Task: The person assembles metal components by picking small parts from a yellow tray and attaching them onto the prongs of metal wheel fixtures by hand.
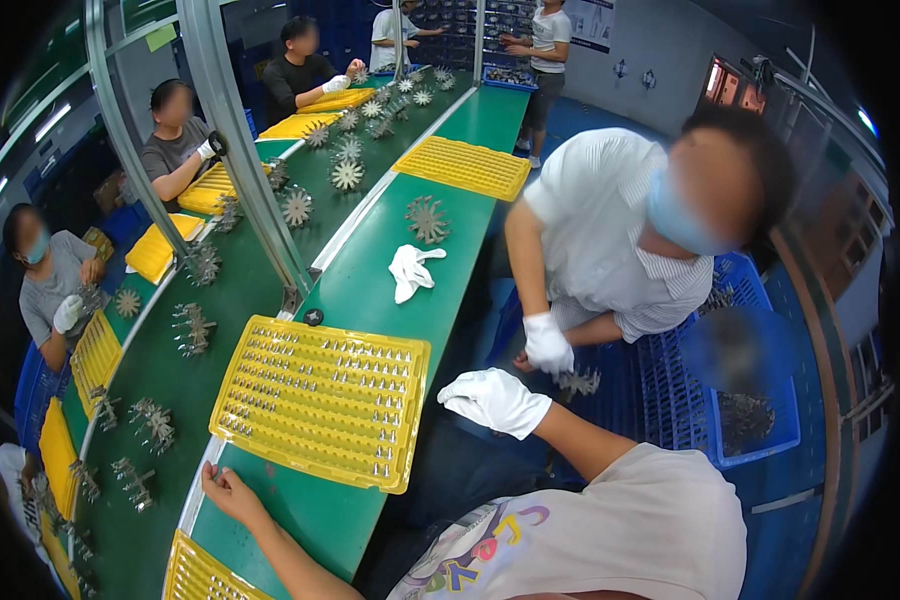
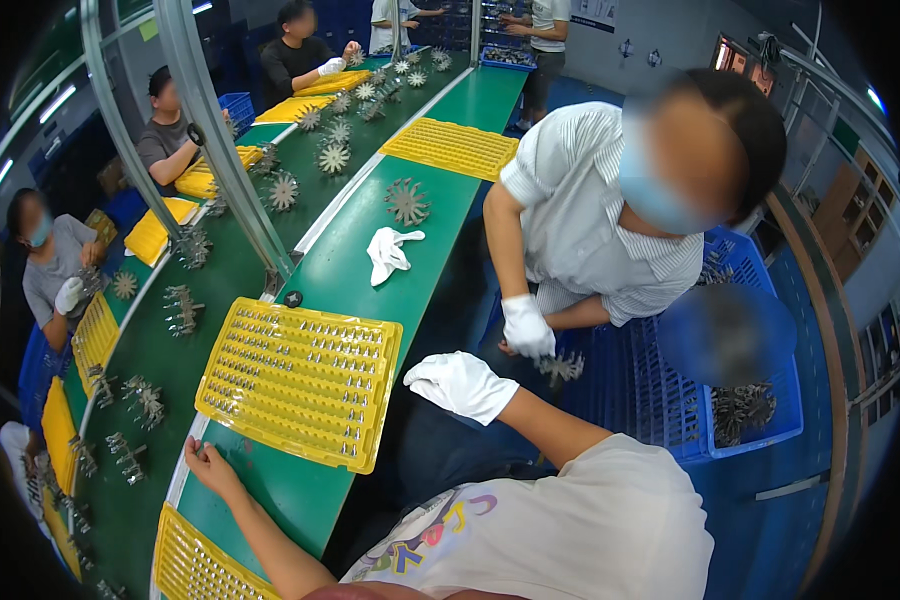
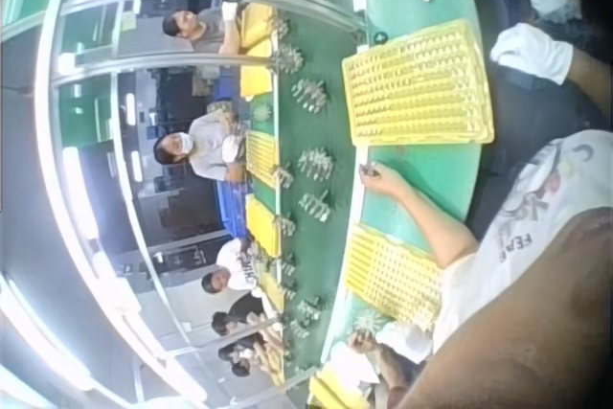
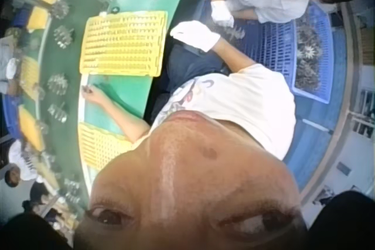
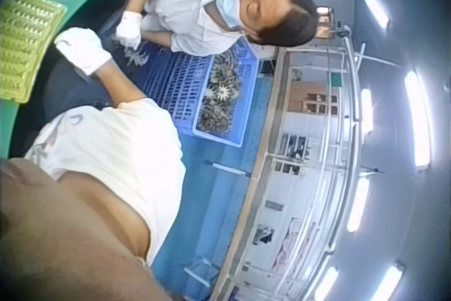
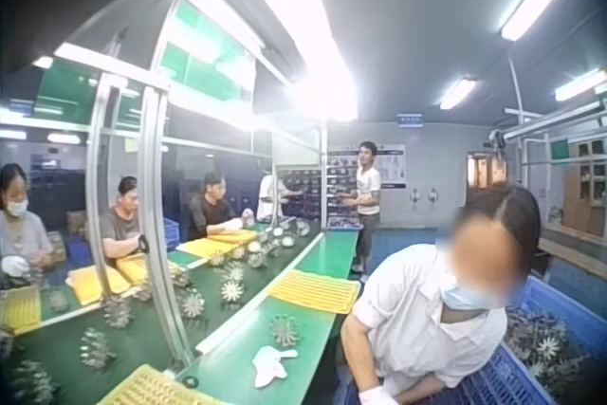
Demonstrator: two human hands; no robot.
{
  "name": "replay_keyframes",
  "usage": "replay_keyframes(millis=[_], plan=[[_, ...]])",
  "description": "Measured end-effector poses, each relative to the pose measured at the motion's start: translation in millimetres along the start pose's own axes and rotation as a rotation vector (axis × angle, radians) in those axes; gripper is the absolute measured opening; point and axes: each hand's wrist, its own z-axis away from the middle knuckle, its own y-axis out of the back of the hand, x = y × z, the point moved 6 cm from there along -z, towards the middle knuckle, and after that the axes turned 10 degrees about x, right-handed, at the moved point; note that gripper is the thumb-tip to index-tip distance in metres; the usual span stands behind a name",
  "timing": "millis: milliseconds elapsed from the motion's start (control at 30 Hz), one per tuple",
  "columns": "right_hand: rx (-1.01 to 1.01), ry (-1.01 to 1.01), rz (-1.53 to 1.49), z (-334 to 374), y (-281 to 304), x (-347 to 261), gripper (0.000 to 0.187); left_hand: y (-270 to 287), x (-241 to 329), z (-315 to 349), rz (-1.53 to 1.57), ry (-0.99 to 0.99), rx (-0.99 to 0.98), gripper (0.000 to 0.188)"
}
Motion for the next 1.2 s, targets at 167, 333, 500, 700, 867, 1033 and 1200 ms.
replay_keyframes(millis=[167,333,500,700,867,1033,1200], plan=[[-0.019,-0.006,0.016,4,-2,-2,0.014,-2,1,2,0.01,0.043,-0.007,0.042],[-0.018,0.015,0.024,5,-2,-4,0.014,-1,0,2,0.007,0.041,-0.003,0.04],[-0.022,0.004,0.026,6,-2,-5,0.013,-1,0,2,0.003,0.033,0.004,0.039],[-0.003,0.017,0.029,2,4,-3,0.014,-2,2,2,-0.001,0.03,0.0,0.04],[0.01,0.036,0.104,-6,40,4,0.016,-4,-1,1,0.024,0.035,-0.005,0.041],[0.32,-0.029,0.278,-3,154,32,0.01,-3,-2,2,0.016,0.026,0.005,0.041],[0.665,-0.381,0.591,83,303,96,0.018,4,-8,1,0.016,0.023,0.011,0.041]])
